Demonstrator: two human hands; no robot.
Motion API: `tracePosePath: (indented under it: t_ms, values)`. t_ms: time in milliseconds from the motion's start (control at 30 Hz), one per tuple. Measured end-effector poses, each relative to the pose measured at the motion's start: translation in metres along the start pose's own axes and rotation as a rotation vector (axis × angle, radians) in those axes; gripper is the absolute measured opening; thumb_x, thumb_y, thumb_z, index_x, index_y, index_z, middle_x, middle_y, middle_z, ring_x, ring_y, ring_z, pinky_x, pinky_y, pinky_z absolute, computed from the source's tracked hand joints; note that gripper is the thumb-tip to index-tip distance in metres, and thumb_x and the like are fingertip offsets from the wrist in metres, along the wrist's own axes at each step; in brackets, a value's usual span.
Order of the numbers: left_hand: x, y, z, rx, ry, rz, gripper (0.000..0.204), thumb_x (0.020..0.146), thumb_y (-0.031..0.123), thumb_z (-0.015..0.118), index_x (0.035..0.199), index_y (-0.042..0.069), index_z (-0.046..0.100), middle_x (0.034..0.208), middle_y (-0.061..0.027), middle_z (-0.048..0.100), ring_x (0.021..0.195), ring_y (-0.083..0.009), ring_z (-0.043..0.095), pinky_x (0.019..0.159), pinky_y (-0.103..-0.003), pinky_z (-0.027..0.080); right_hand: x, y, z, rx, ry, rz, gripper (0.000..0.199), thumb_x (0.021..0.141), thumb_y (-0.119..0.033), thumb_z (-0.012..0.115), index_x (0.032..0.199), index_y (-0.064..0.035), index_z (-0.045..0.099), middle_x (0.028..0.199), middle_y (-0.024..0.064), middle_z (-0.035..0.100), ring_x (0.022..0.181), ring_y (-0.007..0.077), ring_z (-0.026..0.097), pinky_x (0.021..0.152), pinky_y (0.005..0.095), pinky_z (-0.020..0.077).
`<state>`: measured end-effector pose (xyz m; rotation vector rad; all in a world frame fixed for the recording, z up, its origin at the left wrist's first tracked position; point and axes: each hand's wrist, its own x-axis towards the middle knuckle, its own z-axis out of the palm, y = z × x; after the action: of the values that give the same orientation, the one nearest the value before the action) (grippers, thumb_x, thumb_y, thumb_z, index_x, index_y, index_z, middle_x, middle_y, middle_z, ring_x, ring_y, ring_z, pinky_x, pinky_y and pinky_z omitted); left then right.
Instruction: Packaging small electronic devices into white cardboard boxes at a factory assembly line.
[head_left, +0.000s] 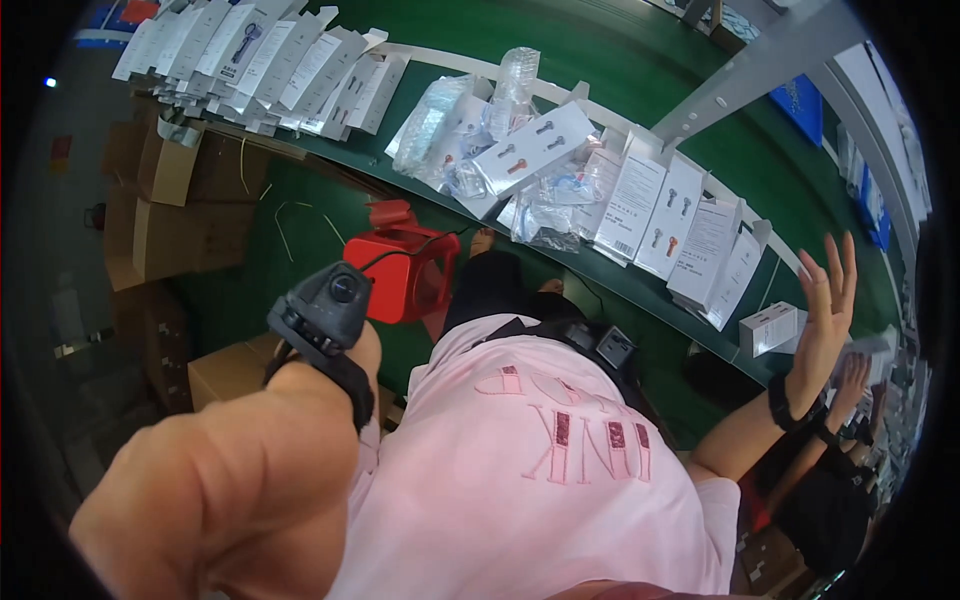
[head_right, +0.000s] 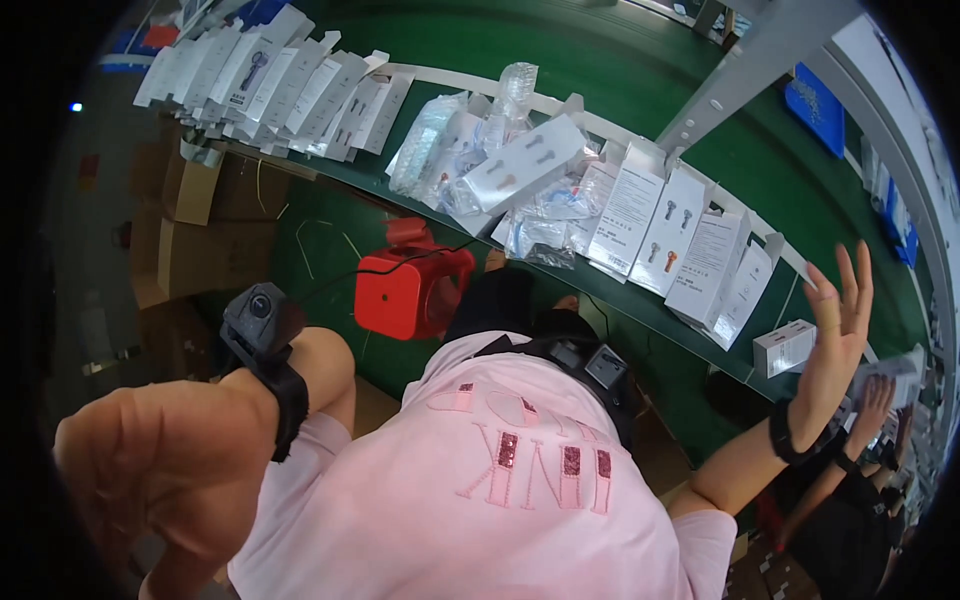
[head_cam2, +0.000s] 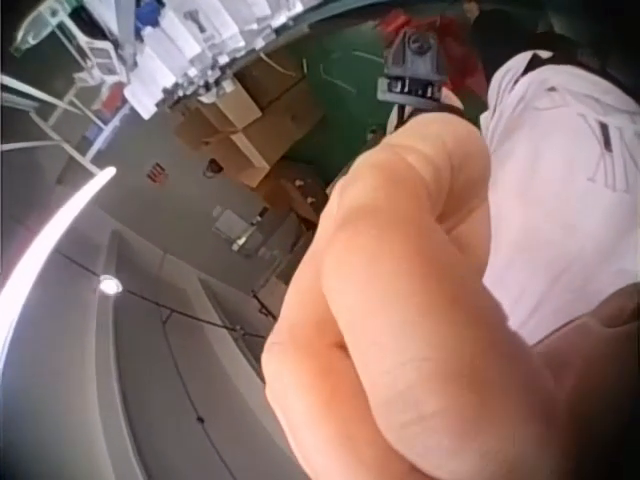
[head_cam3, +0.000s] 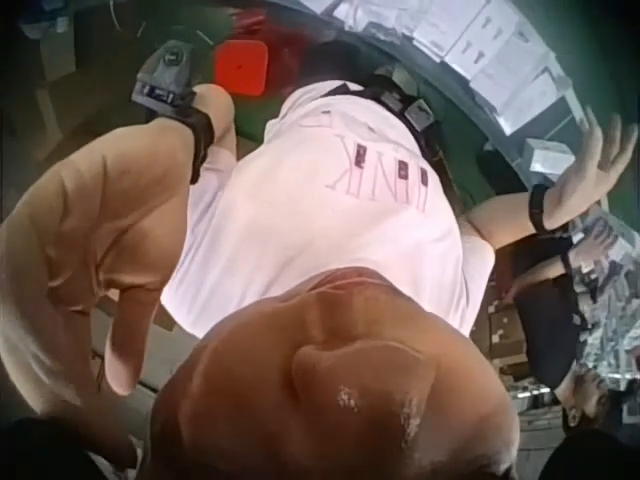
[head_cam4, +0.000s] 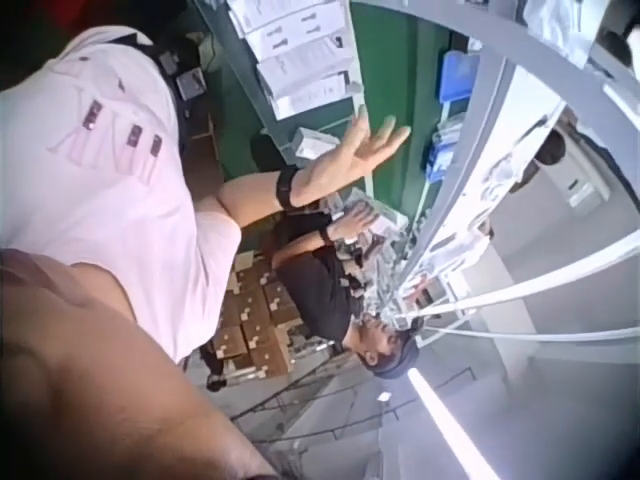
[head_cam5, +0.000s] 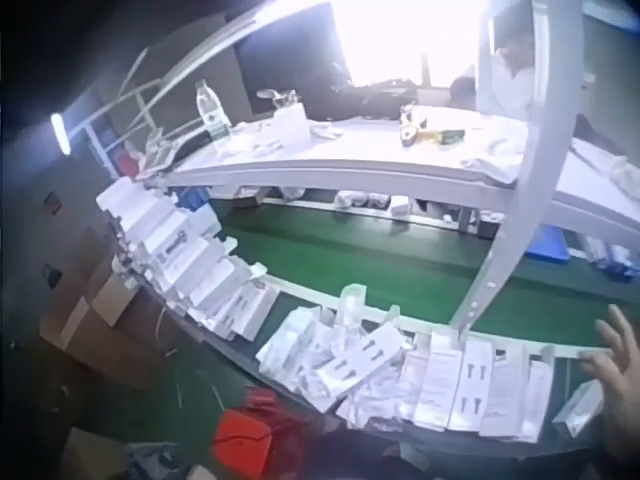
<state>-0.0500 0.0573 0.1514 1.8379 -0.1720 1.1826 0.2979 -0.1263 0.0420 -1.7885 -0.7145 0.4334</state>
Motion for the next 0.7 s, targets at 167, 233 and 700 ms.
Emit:
tracePosePath:
  t_ms: [167,233,700]
  values:
    - [-0.007,0.010,-0.020,0.070,-0.018,0.248,0.029,0.092,0.033,0.060,0.119,0.024,0.063,0.106,0.0084,0.065,0.103,-0.0138,0.054,0.095,-0.035,0.039,-0.029,-0.069,0.105,0.205,-0.445,-0.087,0.079,0.081,-0.016,0.070,0.147,-0.0013,0.030,0.147,0.0180,0.037,0.106,0.0170,0.059,0.094,0.0304,0.0437]
    - [-0.015,0.024,-0.041,0.062,-0.056,0.366,0.029,0.092,0.033,0.060,0.120,0.024,0.063,0.107,0.0078,0.064,0.104,-0.0144,0.054,0.095,-0.035,0.039,-0.027,-0.080,0.142,0.169,-0.502,-0.008,0.083,0.075,-0.008,0.072,0.147,-0.0034,0.031,0.146,0.0164,0.039,0.103,0.0160,0.060,0.092,0.0301,0.0452]
    - [-0.121,-0.114,-0.228,0.294,0.618,-0.410,0.030,0.092,0.005,0.051,0.120,-0.007,0.055,0.104,-0.0127,0.065,0.089,-0.0180,0.064,0.084,-0.028,0.050,0.005,-0.089,0.317,-0.323,-0.400,0.037,0.071,0.080,-0.008,0.072,0.143,-0.0032,0.039,0.140,0.0142,0.048,0.103,0.0184,0.060,0.093,0.0330,0.0472]
